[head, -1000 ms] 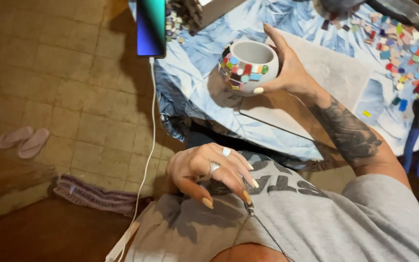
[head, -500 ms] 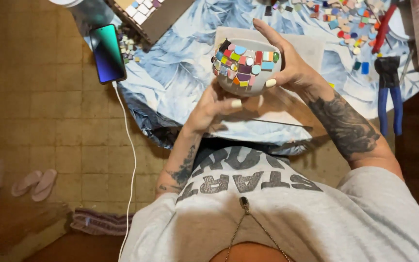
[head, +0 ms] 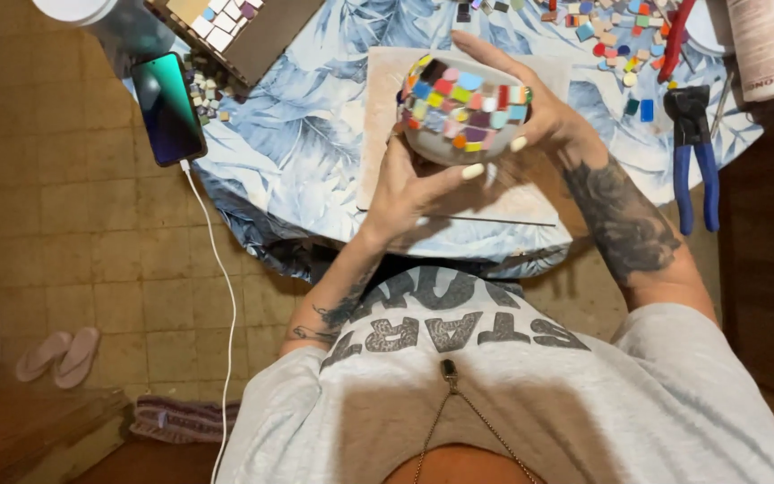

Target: Applying small colorful mosaic tiles to a ceramic cup using glue and tile nippers.

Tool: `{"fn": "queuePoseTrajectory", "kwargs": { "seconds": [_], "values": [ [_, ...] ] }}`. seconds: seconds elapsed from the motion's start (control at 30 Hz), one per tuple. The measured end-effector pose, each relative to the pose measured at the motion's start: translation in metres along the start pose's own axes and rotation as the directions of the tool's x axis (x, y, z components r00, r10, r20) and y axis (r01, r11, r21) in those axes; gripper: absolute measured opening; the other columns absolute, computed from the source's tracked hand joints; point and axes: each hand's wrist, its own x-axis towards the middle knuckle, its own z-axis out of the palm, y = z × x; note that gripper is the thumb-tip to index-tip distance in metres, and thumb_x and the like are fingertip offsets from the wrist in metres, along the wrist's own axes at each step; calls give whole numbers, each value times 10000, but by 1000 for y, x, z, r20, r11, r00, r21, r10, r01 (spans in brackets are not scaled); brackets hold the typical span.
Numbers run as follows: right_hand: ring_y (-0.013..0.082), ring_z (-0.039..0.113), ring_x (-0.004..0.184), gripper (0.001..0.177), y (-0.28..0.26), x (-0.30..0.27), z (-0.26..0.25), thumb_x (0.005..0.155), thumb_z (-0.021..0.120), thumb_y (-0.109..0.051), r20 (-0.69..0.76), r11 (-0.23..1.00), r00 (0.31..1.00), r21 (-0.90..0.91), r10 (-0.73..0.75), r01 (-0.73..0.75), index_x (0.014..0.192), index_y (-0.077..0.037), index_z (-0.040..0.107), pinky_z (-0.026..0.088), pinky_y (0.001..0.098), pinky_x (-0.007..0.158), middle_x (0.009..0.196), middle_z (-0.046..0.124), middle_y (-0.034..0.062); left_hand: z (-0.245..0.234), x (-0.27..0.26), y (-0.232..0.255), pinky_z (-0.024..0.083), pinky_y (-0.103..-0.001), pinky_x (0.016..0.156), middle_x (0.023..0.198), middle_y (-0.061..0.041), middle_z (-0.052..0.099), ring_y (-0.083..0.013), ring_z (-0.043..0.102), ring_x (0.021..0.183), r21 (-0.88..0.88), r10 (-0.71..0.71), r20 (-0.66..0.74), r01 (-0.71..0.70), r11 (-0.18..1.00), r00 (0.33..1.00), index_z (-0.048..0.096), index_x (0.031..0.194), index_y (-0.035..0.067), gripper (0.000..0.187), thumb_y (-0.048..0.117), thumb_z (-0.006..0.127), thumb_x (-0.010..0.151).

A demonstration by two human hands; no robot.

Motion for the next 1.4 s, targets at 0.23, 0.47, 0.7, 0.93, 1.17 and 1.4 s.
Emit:
{"fn": "queuePoseTrajectory", "kwargs": {
  "seconds": [0.23,0.47,0.7,0.93,1.17,1.4],
  "values": [
    [317,354,1225,1069,1,-1,-12,567,726,-388,247,978,968,206,-47,-5,1357,18,132,317,483,1049,1322,312,172,38,-11,-11,355,-390,954,1136,-301,331,-365,396,1090,459,186,-281,-39,888,942,179,1119,-44,832,286,730,589],
    [327,289,1262,964,-11,8,-41,669,615,-447,559,998,829,-51,-10,47,1375,-91,64,339,516,1003,1386,193,171,45,-15,-43,391,-320,945,1175,-197,297,-268,380,1121,508,459,-199,-310,804,866,148,1164,30,847,194,760,603],
    [312,300,1268,1077,-32,-7,-24,542,700,-306,465,997,885,-68,-5,41,1380,-97,56,317,499,1057,1373,246,136,29,-6,-20,474,-470,806,1221,-149,454,-325,550,1016,620,-69,-346,283,732,936,130,1177,146,973,504,683,461],
    [283,432,1115,891,-21,-27,4,546,634,-84,-215,983,966,-83,142,-163,1317,0,194,438,386,892,1307,308,180,-11,15,-37,459,-357,907,1126,-179,511,-274,515,1044,-180,10,135,14,984,991,340,1188,-28,668,132,722,663],
    [265,441,1108,915,-25,-25,24,545,683,-128,-402,942,904,-225,142,-248,1304,0,189,456,362,860,1324,300,195,-23,15,-44,507,-357,816,1114,-176,501,-289,505,1023,-355,-193,92,213,910,977,317,1209,0,716,104,718,625],
    [213,479,1084,821,-54,-39,36,643,613,-294,-449,953,886,-202,113,-224,1303,-9,216,415,351,954,1247,428,142,-36,14,-65,455,-364,890,1106,-165,524,-284,486,1045,-360,-66,101,98,928,993,403,1170,-20,691,163,766,611]
  ]
}}
